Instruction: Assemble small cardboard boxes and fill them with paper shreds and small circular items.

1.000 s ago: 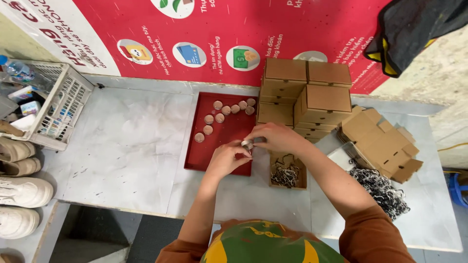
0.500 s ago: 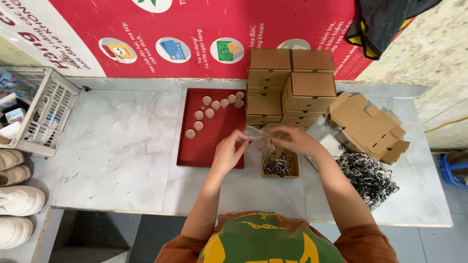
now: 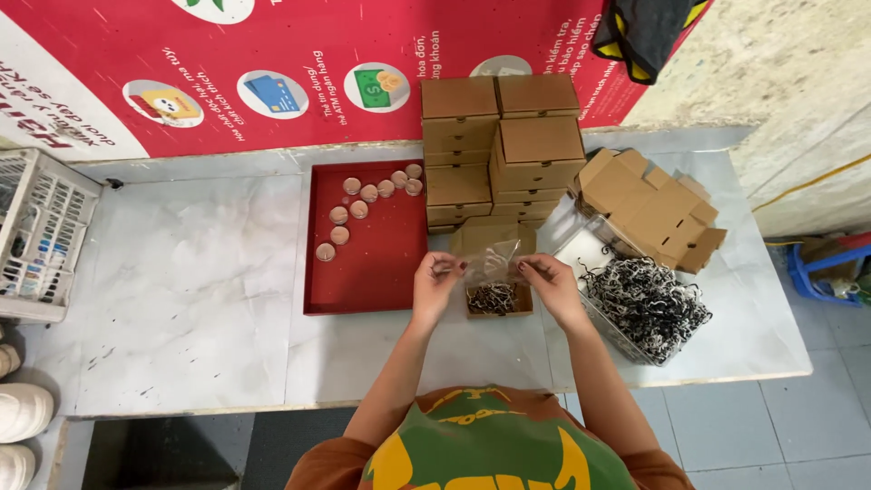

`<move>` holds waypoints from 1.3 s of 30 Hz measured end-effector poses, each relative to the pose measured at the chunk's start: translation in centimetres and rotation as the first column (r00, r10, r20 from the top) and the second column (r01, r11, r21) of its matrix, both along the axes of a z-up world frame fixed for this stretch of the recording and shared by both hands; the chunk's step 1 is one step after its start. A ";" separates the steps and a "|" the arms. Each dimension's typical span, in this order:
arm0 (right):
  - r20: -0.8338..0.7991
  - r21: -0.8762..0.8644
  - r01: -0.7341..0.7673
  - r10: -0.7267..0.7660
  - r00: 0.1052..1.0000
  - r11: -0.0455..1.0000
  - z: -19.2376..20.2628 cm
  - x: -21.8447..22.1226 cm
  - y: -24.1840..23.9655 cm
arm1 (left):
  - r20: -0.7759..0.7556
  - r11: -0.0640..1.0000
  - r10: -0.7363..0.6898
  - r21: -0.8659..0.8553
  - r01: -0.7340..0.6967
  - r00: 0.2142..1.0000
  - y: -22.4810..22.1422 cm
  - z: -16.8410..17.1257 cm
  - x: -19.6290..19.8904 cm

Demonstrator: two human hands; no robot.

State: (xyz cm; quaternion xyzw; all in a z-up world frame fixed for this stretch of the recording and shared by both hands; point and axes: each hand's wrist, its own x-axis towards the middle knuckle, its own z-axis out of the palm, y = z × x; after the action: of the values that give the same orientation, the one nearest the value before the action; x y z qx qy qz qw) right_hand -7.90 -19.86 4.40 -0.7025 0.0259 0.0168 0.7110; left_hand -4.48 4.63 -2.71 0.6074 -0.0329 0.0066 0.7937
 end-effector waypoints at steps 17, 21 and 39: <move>0.062 -0.557 0.275 -0.291 0.955 0.783 -8.8 -2.3 -0.3 | -0.110 0.491 -0.038 0.864 0.114 0.993 -2.6 0.0 -2.5; 0.083 -0.564 0.213 -0.202 0.976 0.798 -9.3 -2.3 -0.3 | -0.178 0.631 -0.237 0.719 0.291 0.955 -1.9 3.8 -3.2; -0.115 0.205 0.157 -0.135 0.984 0.966 -5.1 -3.9 4.3 | -0.121 0.829 -0.298 0.460 0.319 0.947 5.2 10.0 -9.3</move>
State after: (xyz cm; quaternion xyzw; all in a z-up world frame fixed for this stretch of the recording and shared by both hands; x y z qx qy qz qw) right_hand -11.83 -15.58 -0.65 -0.6165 0.1113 0.0023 0.7794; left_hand -13.80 9.87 7.27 0.7693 -0.1134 -0.1433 0.6122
